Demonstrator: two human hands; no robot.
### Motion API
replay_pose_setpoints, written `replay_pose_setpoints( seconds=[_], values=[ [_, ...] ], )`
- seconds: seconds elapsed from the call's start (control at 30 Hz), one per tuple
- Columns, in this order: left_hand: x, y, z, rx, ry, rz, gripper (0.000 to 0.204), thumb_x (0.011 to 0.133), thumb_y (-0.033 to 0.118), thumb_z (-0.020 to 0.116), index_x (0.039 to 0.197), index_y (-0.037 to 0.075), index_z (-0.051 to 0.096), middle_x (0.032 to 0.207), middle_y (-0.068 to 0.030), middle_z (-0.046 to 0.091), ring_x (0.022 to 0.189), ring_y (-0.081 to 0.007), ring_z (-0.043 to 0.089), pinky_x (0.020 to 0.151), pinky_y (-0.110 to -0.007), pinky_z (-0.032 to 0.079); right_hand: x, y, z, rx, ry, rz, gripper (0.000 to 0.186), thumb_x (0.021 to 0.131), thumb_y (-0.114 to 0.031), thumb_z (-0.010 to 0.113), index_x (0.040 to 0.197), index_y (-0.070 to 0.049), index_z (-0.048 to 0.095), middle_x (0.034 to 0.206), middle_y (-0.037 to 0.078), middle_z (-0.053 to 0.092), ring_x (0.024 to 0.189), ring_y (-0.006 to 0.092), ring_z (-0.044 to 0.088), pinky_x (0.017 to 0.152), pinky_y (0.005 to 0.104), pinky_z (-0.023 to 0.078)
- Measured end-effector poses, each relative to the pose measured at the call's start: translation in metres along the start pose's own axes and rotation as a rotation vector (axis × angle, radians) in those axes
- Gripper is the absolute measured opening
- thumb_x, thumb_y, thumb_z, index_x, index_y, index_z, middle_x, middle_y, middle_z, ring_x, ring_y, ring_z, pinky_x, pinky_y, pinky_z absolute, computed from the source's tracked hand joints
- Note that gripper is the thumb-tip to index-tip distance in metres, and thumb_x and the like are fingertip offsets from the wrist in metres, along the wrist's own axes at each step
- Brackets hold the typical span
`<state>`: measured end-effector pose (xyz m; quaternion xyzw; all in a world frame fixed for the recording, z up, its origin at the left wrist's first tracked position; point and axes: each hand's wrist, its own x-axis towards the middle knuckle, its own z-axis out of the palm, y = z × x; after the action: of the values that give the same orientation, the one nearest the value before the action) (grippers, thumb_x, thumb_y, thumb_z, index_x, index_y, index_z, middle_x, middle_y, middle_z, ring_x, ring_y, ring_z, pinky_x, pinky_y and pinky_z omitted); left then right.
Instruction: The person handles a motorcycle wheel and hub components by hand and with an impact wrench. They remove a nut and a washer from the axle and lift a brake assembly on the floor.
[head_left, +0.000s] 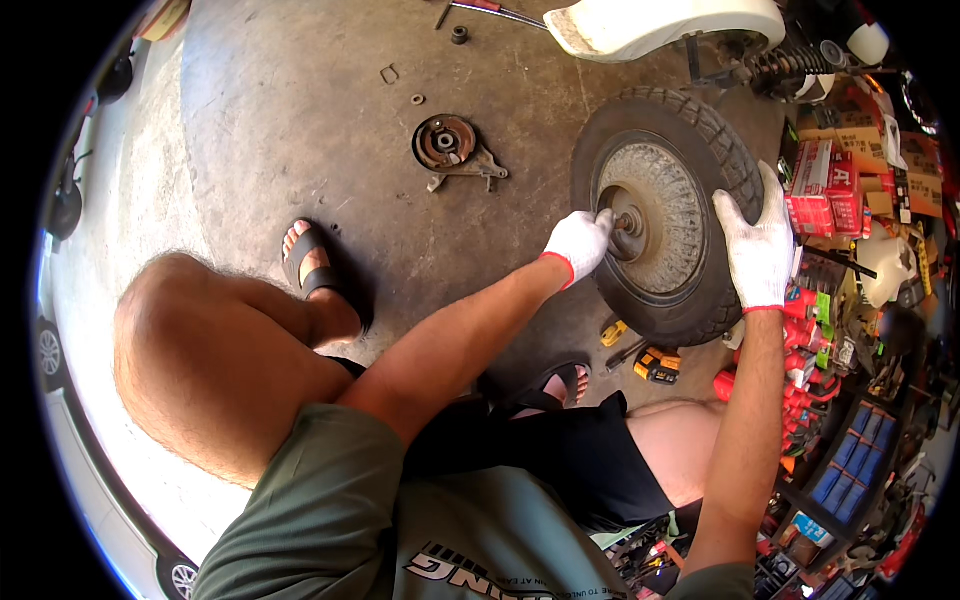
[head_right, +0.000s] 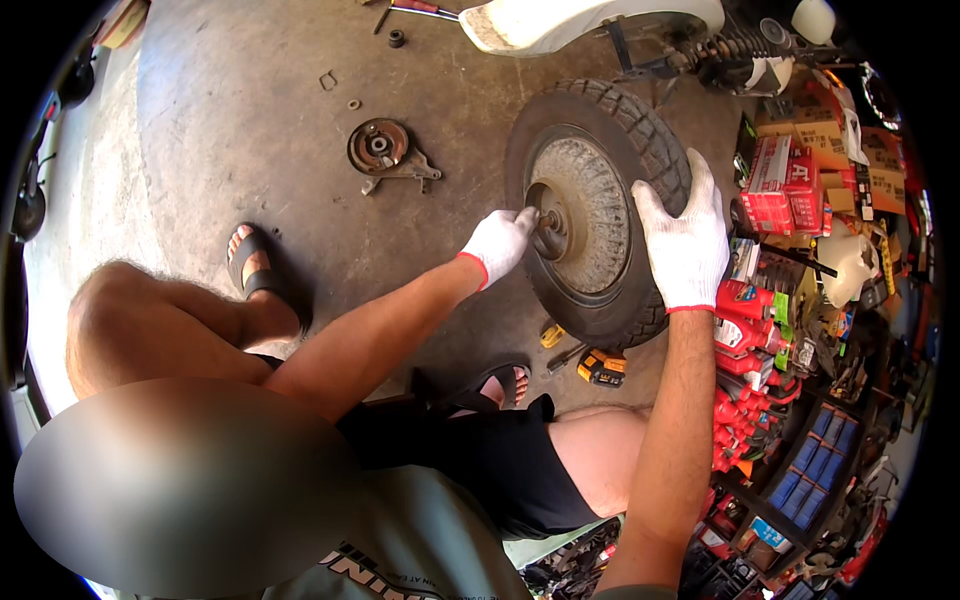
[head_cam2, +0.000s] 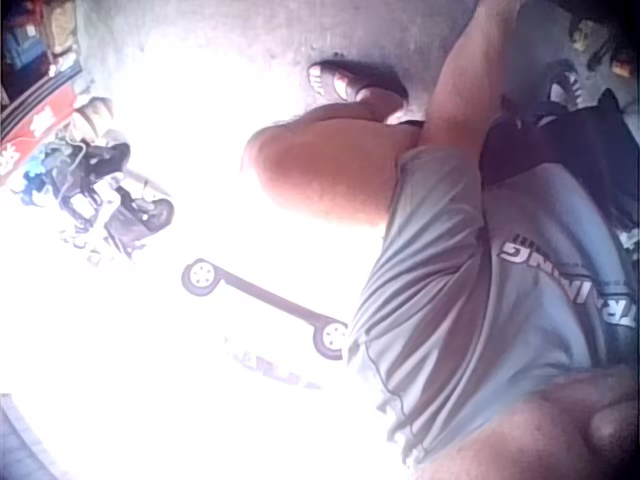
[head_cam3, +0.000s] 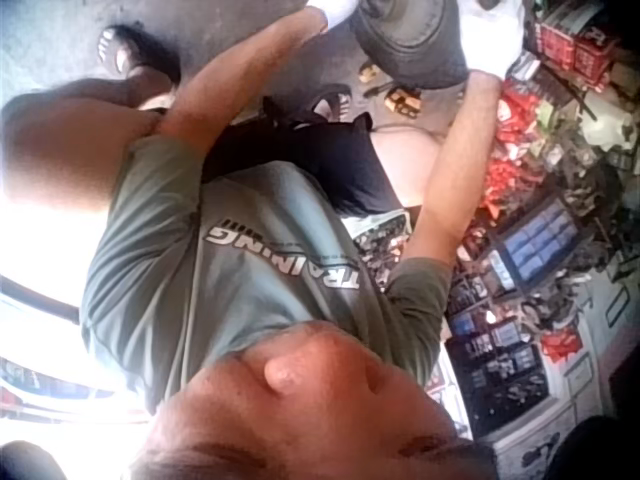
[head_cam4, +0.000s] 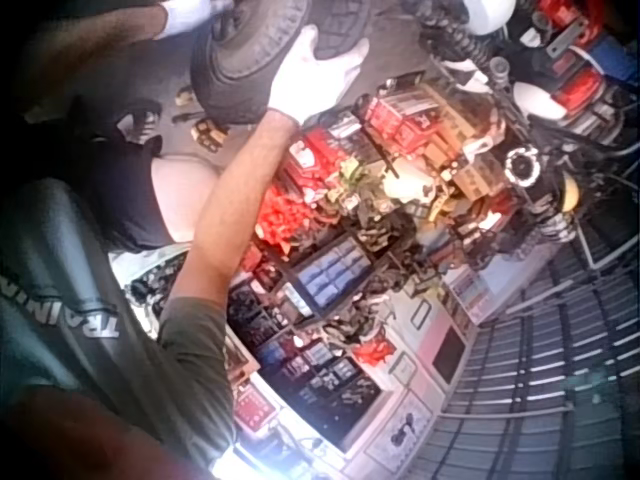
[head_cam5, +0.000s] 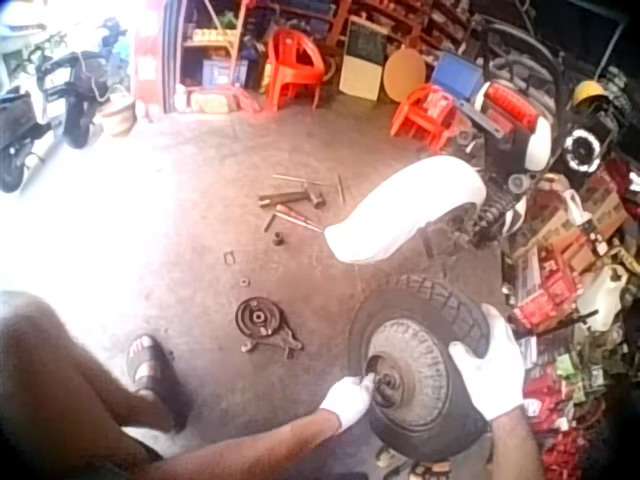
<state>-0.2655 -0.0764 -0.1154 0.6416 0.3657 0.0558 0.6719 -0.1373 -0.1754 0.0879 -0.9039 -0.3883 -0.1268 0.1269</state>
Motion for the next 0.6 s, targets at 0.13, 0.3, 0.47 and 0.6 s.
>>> replay_pose_setpoints(
  seconds=[0.13,0.3,0.47,0.6],
  values=[
    [0.005,0.012,0.0,-0.541,-0.267,-0.497,0.058,0.105,0.045,0.042,0.086,-0.004,0.067,0.072,-0.0173,0.063,0.067,-0.0286,0.061,0.073,-0.043,0.05,-0.001,0.005,0.001,-0.001,0.009,-0.002,0.071,0.085,-0.036,0.079,0.143,-0.003,0.053,0.135,0.025,0.061,0.124,0.0397,0.06,0.105,0.0449,0.048],
    [0.001,0.005,-0.004,-0.097,-0.031,-0.117,0.052,0.105,0.045,0.044,0.093,-0.001,0.066,0.084,-0.0252,0.07,0.079,-0.0399,0.068,0.078,-0.048,0.052,0.002,-0.003,0.001,-0.01,0.006,0.002,0.071,0.085,-0.036,0.08,0.143,-0.003,0.054,0.134,0.025,0.062,0.123,0.0399,0.061,0.104,0.045,0.049],
    [-0.017,0.016,-0.015,0.369,0.033,0.264,0.042,0.103,0.041,0.049,0.095,0.003,0.066,0.095,-0.0269,0.07,0.096,-0.0464,0.066,0.086,-0.053,0.052,0.001,0.007,0.003,0.001,0.022,-0.015,0.071,0.085,-0.037,0.08,0.142,-0.003,0.054,0.134,0.025,0.062,0.123,0.0399,0.061,0.103,0.0449,0.049],
    [-0.015,0.014,-0.022,0.46,0.055,0.439,0.04,0.102,0.038,0.051,0.091,0.003,0.066,0.093,-0.0254,0.071,0.093,-0.0457,0.067,0.083,-0.053,0.052,0.001,0.007,0.004,0.013,0.016,-0.005,0.071,0.085,-0.037,0.08,0.143,-0.004,0.053,0.133,0.025,0.062,0.122,0.0398,0.061,0.103,0.0448,0.049]
  ],
)
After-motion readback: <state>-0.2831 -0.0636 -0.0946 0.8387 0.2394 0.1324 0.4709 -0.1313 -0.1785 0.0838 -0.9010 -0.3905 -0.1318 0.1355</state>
